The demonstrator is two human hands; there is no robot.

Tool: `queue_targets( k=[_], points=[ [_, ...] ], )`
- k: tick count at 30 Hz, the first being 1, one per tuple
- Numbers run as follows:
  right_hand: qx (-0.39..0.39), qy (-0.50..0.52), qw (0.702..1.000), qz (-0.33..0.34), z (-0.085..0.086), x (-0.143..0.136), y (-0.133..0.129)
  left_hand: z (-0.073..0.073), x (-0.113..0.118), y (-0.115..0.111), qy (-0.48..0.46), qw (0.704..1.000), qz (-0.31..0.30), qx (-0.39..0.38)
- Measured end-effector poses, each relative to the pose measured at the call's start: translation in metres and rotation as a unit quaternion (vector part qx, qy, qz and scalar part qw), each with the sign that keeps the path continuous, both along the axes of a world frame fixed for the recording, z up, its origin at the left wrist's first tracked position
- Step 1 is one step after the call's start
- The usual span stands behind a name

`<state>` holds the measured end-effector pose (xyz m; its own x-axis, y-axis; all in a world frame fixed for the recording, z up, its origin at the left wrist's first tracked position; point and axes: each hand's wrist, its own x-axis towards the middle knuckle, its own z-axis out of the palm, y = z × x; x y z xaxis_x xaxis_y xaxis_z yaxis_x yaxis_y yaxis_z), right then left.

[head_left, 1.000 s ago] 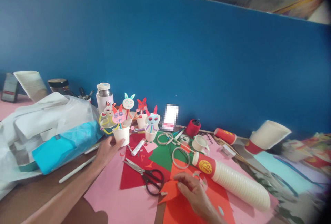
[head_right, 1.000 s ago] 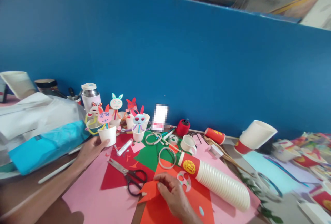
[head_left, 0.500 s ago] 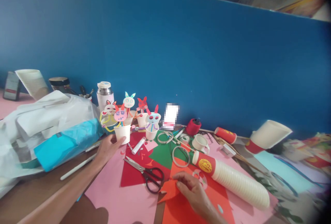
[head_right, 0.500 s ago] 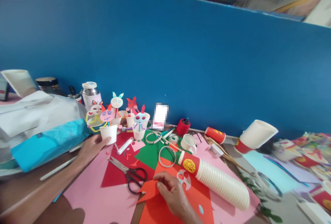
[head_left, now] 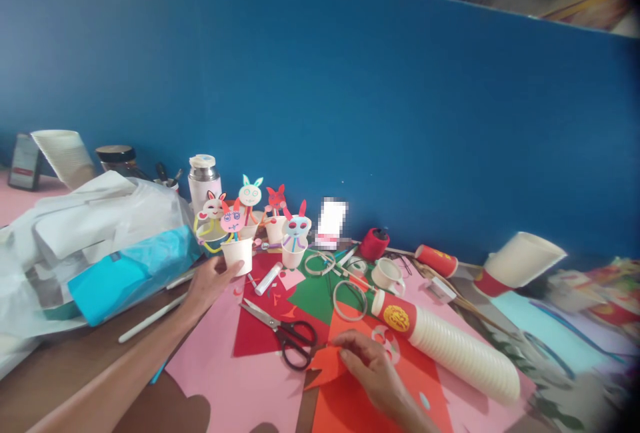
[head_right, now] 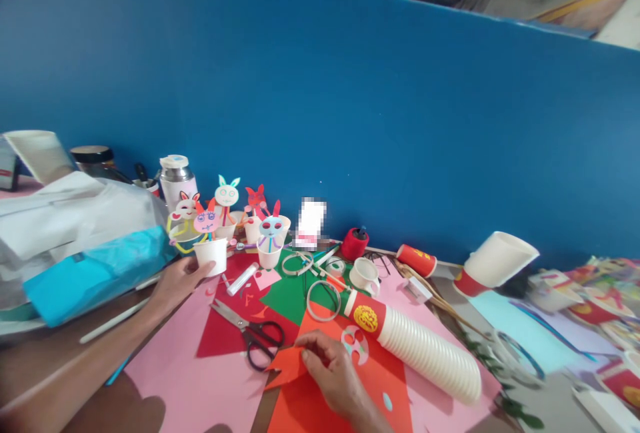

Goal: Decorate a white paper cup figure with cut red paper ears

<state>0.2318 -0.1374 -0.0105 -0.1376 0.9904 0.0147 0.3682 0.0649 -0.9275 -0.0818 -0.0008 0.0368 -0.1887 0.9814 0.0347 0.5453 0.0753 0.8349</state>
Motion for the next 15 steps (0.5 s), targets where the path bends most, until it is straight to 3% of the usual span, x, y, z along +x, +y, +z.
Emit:
queue_targets(
  k=[9, 15],
  points=[
    [-0.003, -0.001, 1.000, -0.001, 0.0017, -0.0008, -0.0029, 0.0029, 0.0019, -0.0029, -0.002, 1.000, 0.002, -0.008],
    [0.007, 0.009, 1.000, -0.006, -0.0009, -0.0003, -0.0007, -0.0030, -0.0035, -0.0016, -0.034, 0.999, -0.019, -0.008]
  ],
)
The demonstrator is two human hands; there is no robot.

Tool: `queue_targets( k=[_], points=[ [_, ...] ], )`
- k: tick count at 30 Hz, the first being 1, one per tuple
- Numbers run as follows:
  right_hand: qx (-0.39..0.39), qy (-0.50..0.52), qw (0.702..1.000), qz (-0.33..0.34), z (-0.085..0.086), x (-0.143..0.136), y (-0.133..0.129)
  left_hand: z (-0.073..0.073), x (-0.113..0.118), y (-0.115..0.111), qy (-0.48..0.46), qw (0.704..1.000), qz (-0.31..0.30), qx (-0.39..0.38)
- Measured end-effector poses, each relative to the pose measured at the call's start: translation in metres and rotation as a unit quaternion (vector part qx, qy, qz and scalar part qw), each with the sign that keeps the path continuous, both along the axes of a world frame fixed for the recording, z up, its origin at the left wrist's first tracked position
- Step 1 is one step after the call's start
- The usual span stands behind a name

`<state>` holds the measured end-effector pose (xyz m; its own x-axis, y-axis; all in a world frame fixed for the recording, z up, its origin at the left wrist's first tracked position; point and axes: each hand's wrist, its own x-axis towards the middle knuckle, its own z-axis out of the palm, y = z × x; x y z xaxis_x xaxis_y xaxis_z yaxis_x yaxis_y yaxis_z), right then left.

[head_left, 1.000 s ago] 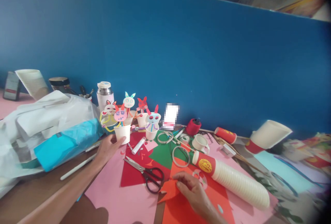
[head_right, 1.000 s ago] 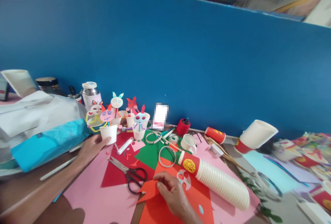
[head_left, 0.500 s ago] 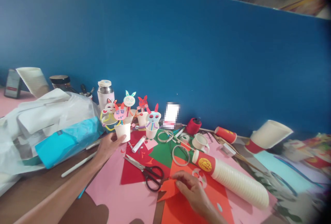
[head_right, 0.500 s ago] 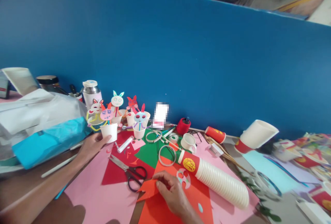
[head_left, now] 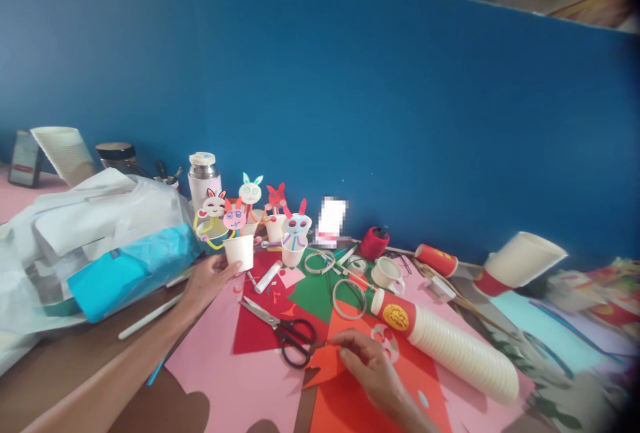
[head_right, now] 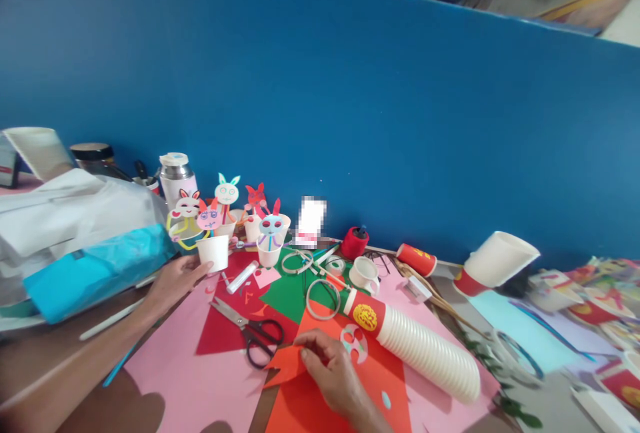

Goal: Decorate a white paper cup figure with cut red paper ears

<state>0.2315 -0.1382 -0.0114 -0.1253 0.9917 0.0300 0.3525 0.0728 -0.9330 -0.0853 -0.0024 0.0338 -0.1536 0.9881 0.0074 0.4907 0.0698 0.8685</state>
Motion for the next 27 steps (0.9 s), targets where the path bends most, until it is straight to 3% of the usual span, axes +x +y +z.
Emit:
queue_targets(
  k=[4, 7, 9, 12, 15, 17, 19, 22, 27],
  points=[
    [0.004, 0.001, 1.000, 0.001, 0.000, 0.000, 0.000, 0.004, -0.014, -0.001, 0.063, 0.998, -0.025, -0.005],
    [-0.002, 0.002, 1.000, 0.004, 0.003, -0.001, -0.001, 0.020, -0.017, -0.011, 0.195, 0.979, -0.042, 0.031],
    [-0.002, 0.011, 1.000, -0.008, 0.006, -0.003, -0.001, 0.031, -0.008, -0.023, 0.198, 0.974, -0.087, 0.067],
    [0.027, 0.042, 0.997, -0.052, 0.008, -0.006, 0.000, 0.039, 0.023, -0.044, 0.074, 0.977, -0.180, 0.085],
    [0.055, 0.090, 0.989, -0.099, 0.007, -0.010, 0.003, 0.032, 0.067, -0.058, -0.084, 0.963, -0.256, -0.005],
    [0.058, 0.116, 0.984, -0.124, 0.006, -0.011, 0.005, 0.023, 0.094, -0.061, -0.157, 0.950, -0.265, -0.046],
    [0.057, 0.127, 0.979, -0.146, 0.007, -0.010, 0.006, 0.013, 0.116, -0.060, -0.206, 0.943, -0.259, -0.033],
    [0.059, 0.142, 0.973, -0.173, 0.012, -0.009, 0.008, 0.001, 0.135, -0.060, -0.259, 0.921, -0.282, -0.078],
    [0.053, 0.186, 0.960, -0.201, 0.021, -0.014, 0.009, -0.013, 0.146, -0.070, -0.318, 0.880, -0.327, -0.131]
  ],
)
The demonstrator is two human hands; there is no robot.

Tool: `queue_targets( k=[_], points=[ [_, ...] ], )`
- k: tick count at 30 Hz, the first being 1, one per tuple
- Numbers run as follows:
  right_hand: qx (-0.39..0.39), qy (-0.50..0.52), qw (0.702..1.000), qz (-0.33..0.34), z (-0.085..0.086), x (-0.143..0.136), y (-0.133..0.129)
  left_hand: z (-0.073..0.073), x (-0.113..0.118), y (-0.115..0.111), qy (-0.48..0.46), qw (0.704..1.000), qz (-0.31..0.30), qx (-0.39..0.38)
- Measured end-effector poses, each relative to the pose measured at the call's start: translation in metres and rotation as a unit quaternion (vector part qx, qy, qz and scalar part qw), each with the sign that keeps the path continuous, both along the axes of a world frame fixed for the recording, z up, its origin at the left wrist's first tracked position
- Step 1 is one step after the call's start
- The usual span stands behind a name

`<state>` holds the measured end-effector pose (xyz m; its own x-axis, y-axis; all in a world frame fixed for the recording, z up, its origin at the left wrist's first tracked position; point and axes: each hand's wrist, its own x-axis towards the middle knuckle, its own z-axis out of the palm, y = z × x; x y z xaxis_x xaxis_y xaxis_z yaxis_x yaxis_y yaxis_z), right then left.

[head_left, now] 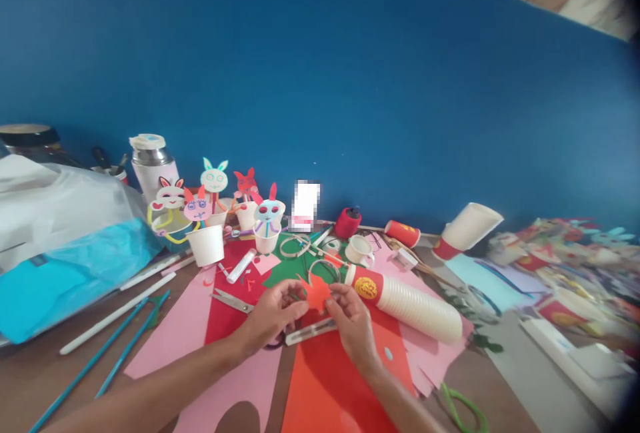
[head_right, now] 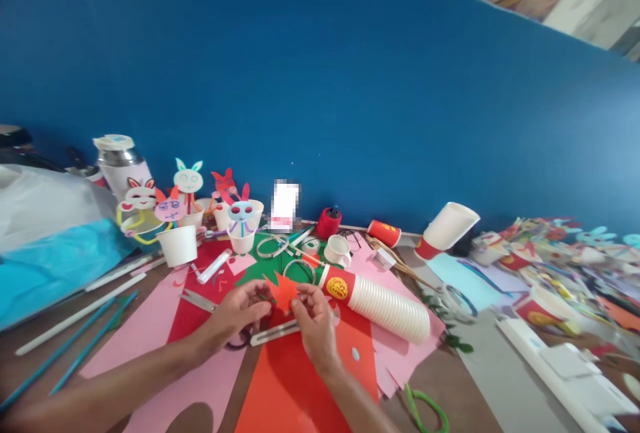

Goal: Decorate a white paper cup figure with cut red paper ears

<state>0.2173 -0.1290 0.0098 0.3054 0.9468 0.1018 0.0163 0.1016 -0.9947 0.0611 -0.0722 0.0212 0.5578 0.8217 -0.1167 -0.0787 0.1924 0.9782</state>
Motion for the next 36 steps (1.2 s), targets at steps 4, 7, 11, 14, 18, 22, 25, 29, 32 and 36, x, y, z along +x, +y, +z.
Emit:
queue_targets(
  k=[4, 7, 11, 14, 18, 22, 25, 29, 32, 36],
  points=[
    [-0.022, 0.063, 0.997, 0.039, 0.001, -0.010, -0.002, 0.000, 0.003, -0.006, 0.001, 1.000, 0.004, -0.009],
    [-0.039, 0.088, 0.991, 0.093, 0.000, -0.016, -0.003, 0.001, 0.001, -0.005, 0.021, 0.999, 0.025, -0.034],
    [-0.051, 0.059, 0.991, 0.107, 0.000, -0.015, -0.004, -0.001, -0.002, -0.004, 0.003, 0.999, 0.019, -0.045],
    [-0.053, 0.041, 0.993, 0.096, -0.002, -0.015, -0.004, -0.002, -0.003, -0.006, -0.012, 0.999, -0.001, -0.045],
    [-0.052, 0.036, 0.993, 0.099, -0.004, -0.015, -0.003, 0.001, -0.003, -0.008, -0.021, 0.999, -0.023, -0.032],
    [-0.033, -0.082, 0.990, 0.110, 0.002, -0.003, -0.003, 0.006, -0.008, -0.002, -0.003, 0.999, 0.016, -0.037],
    [0.014, -0.290, 0.949, 0.123, 0.012, 0.014, -0.001, 0.010, -0.016, 0.008, -0.008, 0.998, 0.055, -0.014],
    [0.072, -0.454, 0.872, 0.170, 0.017, 0.031, 0.001, 0.017, -0.025, 0.020, -0.005, 0.994, 0.110, 0.022],
    [0.072, -0.524, 0.824, 0.205, 0.016, 0.035, 0.002, 0.019, -0.030, 0.027, -0.019, 0.989, 0.142, 0.043],
    [0.071, -0.574, 0.789, 0.207, 0.014, 0.033, 0.000, 0.018, -0.033, 0.031, -0.037, 0.984, 0.163, 0.068]
  ],
)
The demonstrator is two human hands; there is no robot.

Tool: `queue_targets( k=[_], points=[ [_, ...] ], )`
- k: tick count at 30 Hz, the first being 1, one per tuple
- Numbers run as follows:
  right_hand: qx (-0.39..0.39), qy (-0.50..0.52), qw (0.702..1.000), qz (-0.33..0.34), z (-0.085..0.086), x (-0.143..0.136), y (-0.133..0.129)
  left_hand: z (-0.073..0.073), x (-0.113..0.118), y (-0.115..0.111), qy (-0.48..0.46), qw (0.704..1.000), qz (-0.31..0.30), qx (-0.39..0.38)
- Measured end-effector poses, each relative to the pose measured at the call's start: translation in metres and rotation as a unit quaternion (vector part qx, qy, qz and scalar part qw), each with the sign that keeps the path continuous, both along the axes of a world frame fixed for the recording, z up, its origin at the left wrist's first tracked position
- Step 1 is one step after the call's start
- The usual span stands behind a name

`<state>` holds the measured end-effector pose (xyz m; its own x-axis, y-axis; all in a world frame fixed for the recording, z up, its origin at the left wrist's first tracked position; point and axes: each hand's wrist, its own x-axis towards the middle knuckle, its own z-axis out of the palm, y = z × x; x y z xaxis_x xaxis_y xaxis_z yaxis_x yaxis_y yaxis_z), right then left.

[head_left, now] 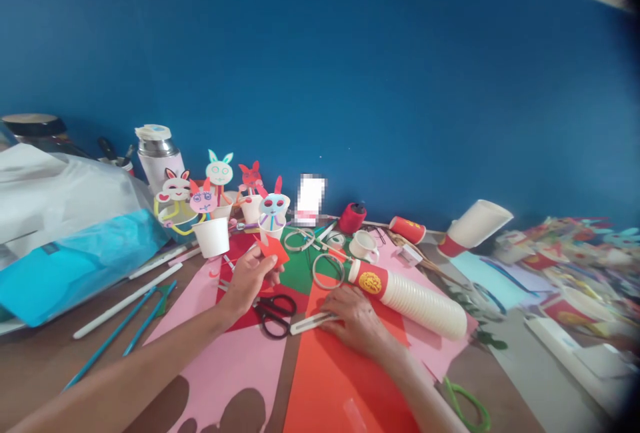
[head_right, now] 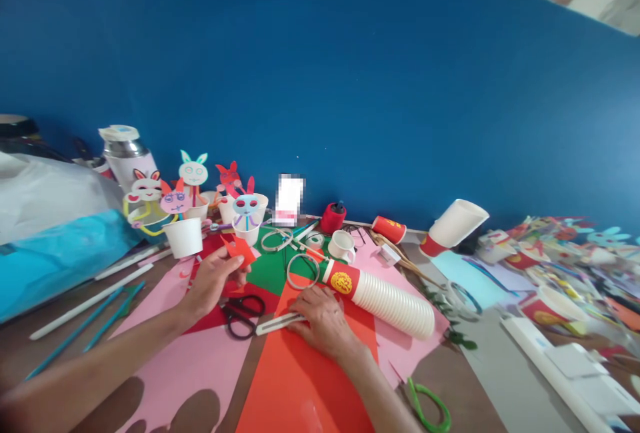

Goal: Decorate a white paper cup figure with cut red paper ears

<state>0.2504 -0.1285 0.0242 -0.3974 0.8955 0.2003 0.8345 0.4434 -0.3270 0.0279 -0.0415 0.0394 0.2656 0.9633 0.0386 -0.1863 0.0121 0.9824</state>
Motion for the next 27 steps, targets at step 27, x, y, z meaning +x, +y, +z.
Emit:
queue_targets(
  k=[27],
  points=[
    [0.104, -0.068, 0.989, -0.082, 0.006, -0.009, -0.004, -0.006, 0.001, -0.001, 0.029, 0.999, 0.027, 0.001]
  ],
)
